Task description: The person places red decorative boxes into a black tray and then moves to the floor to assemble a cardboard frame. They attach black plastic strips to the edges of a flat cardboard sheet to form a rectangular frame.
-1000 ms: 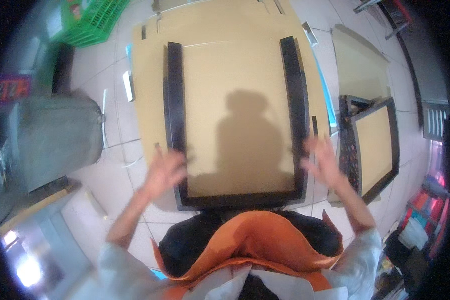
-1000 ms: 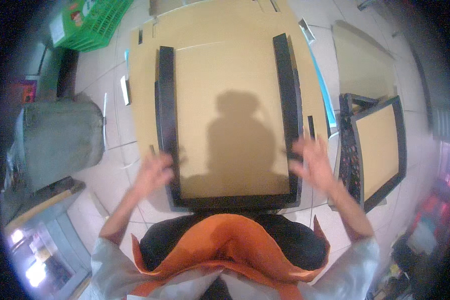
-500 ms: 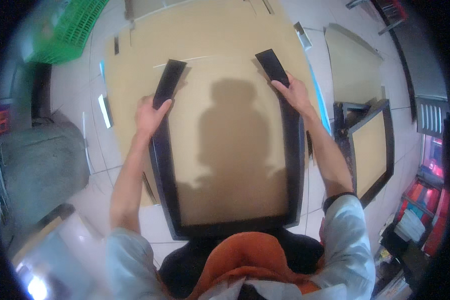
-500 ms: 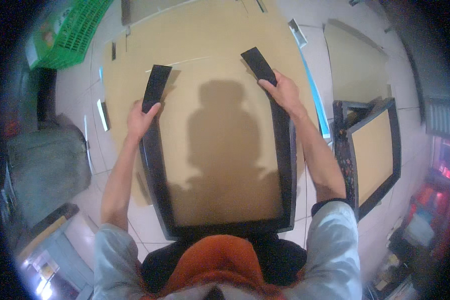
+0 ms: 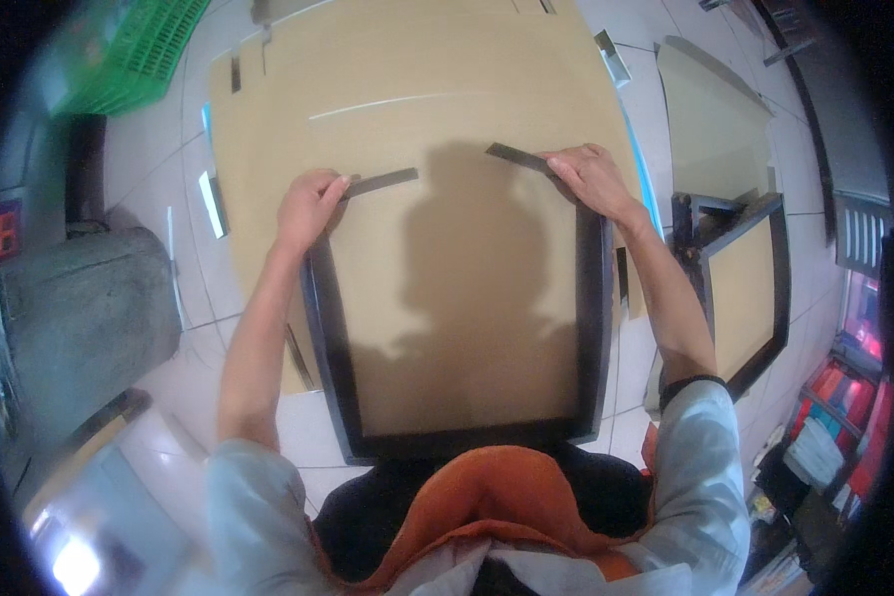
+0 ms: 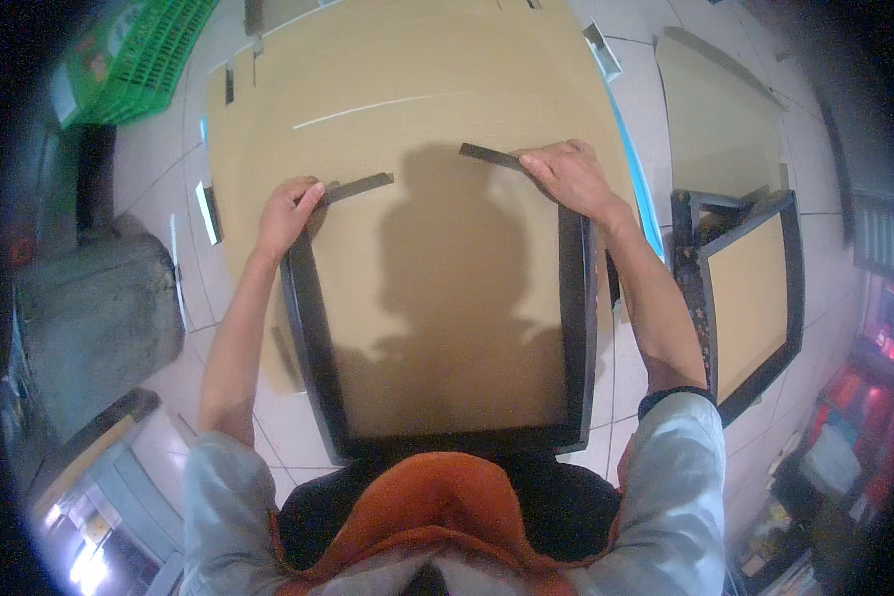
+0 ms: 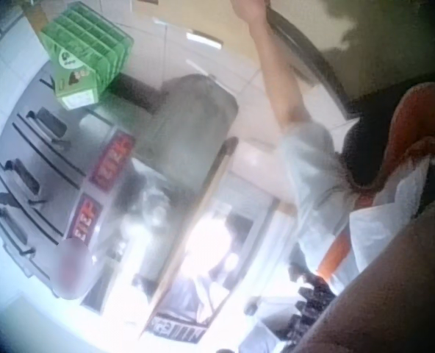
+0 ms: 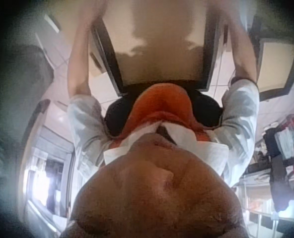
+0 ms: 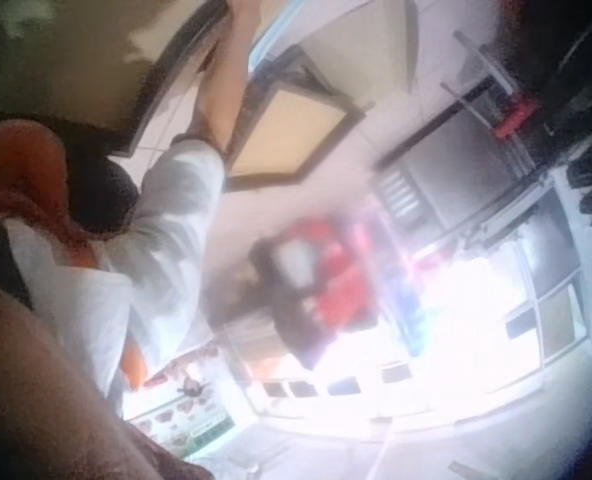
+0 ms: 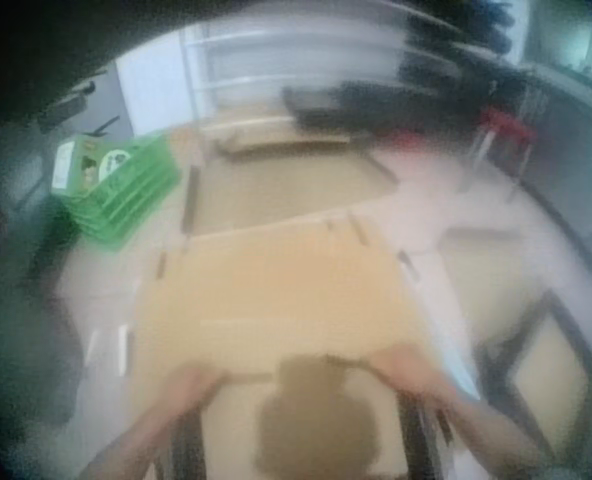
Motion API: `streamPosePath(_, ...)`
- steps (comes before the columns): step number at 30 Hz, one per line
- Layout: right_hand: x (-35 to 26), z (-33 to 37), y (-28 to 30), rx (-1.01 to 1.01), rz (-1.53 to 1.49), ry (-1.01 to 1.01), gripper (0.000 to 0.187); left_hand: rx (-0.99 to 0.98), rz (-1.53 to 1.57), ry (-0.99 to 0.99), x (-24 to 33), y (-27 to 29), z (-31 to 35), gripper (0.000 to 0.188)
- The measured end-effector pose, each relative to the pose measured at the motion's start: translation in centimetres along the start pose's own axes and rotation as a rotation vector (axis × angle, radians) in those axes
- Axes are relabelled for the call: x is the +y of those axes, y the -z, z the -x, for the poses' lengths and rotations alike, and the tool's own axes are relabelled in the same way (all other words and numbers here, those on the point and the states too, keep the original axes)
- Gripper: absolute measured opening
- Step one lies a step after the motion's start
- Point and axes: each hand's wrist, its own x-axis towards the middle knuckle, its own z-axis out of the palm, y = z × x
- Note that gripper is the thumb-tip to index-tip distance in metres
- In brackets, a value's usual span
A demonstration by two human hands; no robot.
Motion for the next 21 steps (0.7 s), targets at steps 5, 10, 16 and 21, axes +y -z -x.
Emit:
streamPosePath(5,1.5,0.2,0.0,-0.113,-0.7,-0.243,0.031,-0.04,0.167,0.276,0.1,0.8,-0.5,0.041)
streamPosePath(10,1.1,0.9,-1.4,0.296,-0.411,-0.098,0.024,-0.157,0.129,0.414,0.3,1.3,-0.7,0.046)
streamPosePath(16,0.5,1.9,-2.5,0.433,-0.337,-0.227,0.03,-0.047,0.132,0.333,-3.4,-0.1,-0.9,0.094)
streamPosePath(21,1.9,2.1,-2.7,0.376,-0.548,-0.464,0.051,-0.177,0.301,0.497,1.6,2.0,-1.4,0.097)
